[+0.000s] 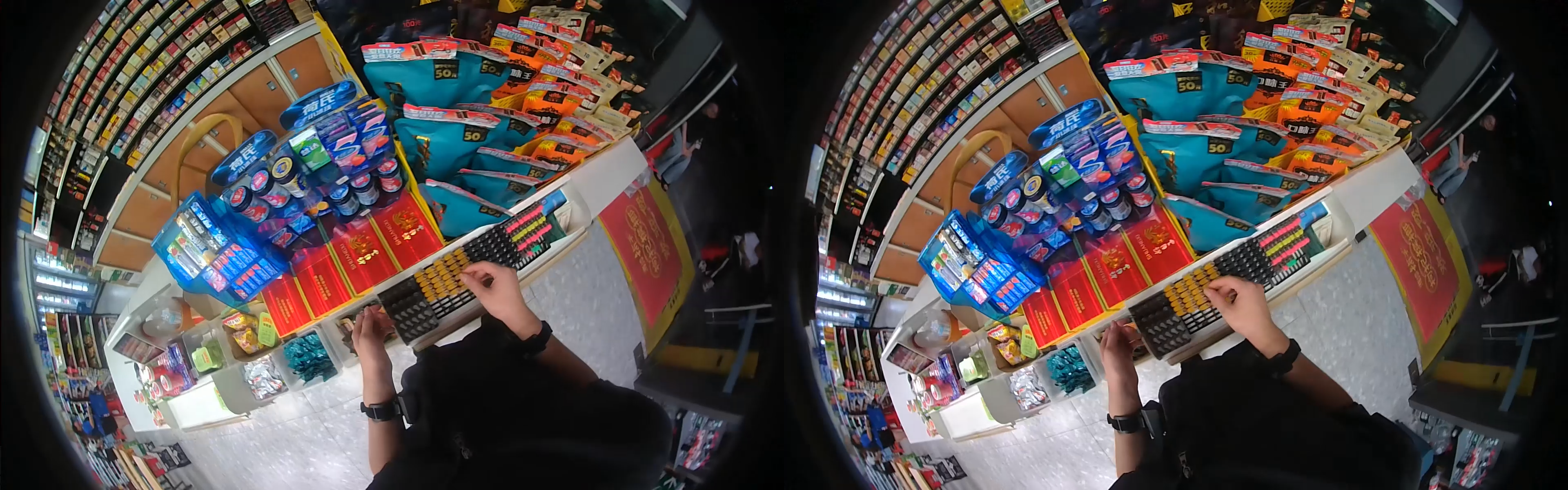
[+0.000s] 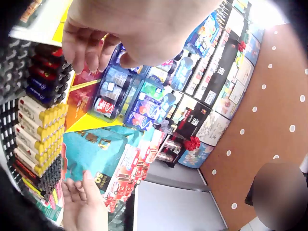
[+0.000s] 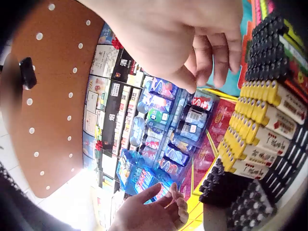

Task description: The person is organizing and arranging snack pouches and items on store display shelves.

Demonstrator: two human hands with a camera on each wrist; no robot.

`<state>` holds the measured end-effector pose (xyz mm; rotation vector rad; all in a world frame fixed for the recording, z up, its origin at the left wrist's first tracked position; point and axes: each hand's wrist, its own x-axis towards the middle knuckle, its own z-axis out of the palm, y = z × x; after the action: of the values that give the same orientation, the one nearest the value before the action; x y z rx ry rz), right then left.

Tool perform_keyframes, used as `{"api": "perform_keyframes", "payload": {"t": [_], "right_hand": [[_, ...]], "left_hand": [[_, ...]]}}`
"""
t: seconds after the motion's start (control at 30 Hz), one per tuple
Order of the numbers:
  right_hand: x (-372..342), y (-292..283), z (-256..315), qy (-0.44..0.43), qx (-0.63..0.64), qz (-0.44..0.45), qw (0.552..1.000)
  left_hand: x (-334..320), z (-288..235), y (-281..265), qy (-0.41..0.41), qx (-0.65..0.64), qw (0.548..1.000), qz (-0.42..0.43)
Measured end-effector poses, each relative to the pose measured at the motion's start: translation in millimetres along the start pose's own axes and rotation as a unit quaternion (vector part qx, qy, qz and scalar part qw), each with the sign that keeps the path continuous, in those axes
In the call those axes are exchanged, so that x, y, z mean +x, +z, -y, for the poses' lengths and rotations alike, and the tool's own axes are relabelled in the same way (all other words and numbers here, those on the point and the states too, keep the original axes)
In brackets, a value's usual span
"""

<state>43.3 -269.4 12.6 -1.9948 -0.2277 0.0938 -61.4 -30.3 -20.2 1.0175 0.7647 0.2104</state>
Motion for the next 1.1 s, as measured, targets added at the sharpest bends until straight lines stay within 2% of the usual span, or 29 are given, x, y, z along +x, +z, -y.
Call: {"api": "perform_keyframes", "payload": {"t": [0.07, 0.1, 0.13, 0.2, 0.23, 0.37, 0.4, 0.47, 0.5, 0.6, 0.63, 0.67, 0.73, 0.8, 0.87, 1.0, 1.07, 1.1], "right_hand": [[5, -19, -16, -0.007, 0.042, -0.048, 0.998], [11, -32, -23, -0.052, -0.045, -0.100, 0.993], [17, -45, -38, -0.066, -0.013, -0.128, 0.989], [33, -66, -48, -0.044, 0.035, -0.128, 0.990], [40, -81, -53, -0.066, 0.021, -0.101, 0.992], [69, -92, -71, -0.072, 0.057, -0.008, 0.996], [75, -88, -69, -0.094, 0.009, -0.005, 0.995], [90, -90, -47, -0.077, -0.026, 0.098, 0.992], [94, -88, -41, -0.094, -0.004, 0.111, 0.989], [106, -83, -47, -0.091, -0.047, 0.150, 0.983], [107, -77, -56, -0.076, -0.018, 0.147, 0.986], [108, -75, -64, -0.085, -0.016, 0.155, 0.984], [106, -73, -73, -0.155, -0.023, 0.106, 0.982], [104, -73, -72, -0.095, 0.002, 0.134, 0.986], [105, -67, -85, -0.119, -0.003, 0.115, 0.986], [97, -82, -58, -0.154, 0.043, 0.074, 0.984], [93, -93, -33, -0.212, 0.086, 0.033, 0.973], [91, -103, -14, -0.196, 0.068, 0.044, 0.977]], "left_hand": [[-4, 15, 23, -0.040, 0.010, 0.999, -0.010], [-3, 22, 34, -0.037, 0.002, 0.999, -0.002], [-8, 31, 47, -0.031, -0.003, 0.999, -0.019], [-7, 41, 75, -0.005, 0.024, 0.999, -0.034], [-16, 44, 100, -0.008, 0.042, 0.998, -0.051], [-31, 67, 167, -0.038, 0.050, 0.998, 0.001], [-37, 72, 178, -0.041, 0.070, 0.997, 0.009], [-47, 78, 196, -0.038, 0.075, 0.996, 0.009], [-50, 80, 203, -0.046, 0.083, 0.995, 0.013], [-60, 80, 210, -0.046, 0.095, 0.994, 0.005], [-62, 78, 211, -0.047, 0.095, 0.994, -0.002], [-63, 75, 211, -0.048, 0.094, 0.994, -0.009], [-63, 76, 210, -0.037, 0.086, 0.995, -0.017], [-62, 75, 205, -0.031, 0.086, 0.996, -0.018], [-63, 75, 200, -0.015, 0.082, 0.996, -0.010], [-67, 73, 183, -0.026, 0.096, 0.994, -0.034], [-67, 65, 172, -0.021, 0.094, 0.995, -0.024], [-64, 63, 169, 0.002, 0.076, 0.997, -0.032]]}}
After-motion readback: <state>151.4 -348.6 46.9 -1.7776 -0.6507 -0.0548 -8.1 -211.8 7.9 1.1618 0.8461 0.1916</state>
